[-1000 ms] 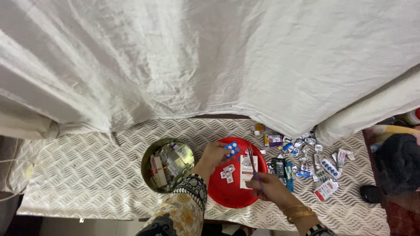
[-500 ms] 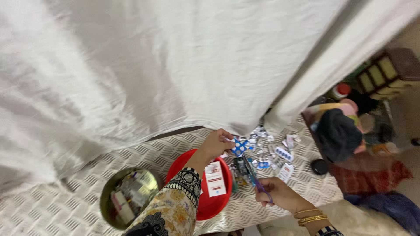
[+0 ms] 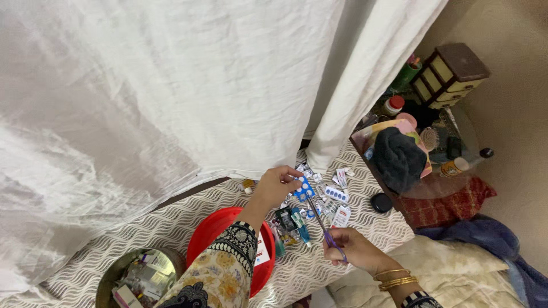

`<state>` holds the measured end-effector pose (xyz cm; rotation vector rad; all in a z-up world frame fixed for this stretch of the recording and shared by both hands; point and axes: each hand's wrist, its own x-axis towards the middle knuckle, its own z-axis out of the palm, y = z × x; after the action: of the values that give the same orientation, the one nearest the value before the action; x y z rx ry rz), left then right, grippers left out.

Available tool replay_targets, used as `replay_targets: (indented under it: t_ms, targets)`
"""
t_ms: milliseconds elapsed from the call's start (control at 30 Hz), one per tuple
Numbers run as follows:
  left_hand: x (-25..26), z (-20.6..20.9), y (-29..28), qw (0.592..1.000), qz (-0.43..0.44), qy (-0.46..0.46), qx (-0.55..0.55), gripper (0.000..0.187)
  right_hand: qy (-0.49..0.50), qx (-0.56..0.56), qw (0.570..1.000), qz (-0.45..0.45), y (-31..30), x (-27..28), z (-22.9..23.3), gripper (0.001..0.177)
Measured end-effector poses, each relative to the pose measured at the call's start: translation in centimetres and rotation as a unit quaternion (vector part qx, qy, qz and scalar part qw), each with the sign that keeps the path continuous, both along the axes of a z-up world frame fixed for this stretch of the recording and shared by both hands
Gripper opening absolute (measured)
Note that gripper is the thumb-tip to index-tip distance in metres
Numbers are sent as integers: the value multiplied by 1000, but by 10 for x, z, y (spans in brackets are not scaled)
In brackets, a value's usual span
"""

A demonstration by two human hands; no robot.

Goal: The person picks up medication blister strips from a pile on a mat, cuts them with scissors, and places the cut strips into a red container or a metal tin.

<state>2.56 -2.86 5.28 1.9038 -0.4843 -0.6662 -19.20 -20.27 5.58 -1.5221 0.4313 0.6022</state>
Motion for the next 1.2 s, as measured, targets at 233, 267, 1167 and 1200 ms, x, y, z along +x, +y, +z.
replay_targets:
  t_ms: [233, 267, 1167, 1200]
  targets:
    - [-5, -6, -10, 999, -2, -2, -47, 26, 12, -9, 999, -37, -7, 6, 1, 17]
    - [-4, -6, -11, 999, -4, -8, -51, 26, 14, -12, 999, -34, -8, 6, 1, 17]
    - [-9, -9, -23, 997, 61, -29, -47, 41, -68, -57, 993, -83, 12, 10, -22, 22]
    - [-11, -12, -24, 996, 62, -37, -52, 44, -66, -55, 992, -89, 12, 10, -26, 23]
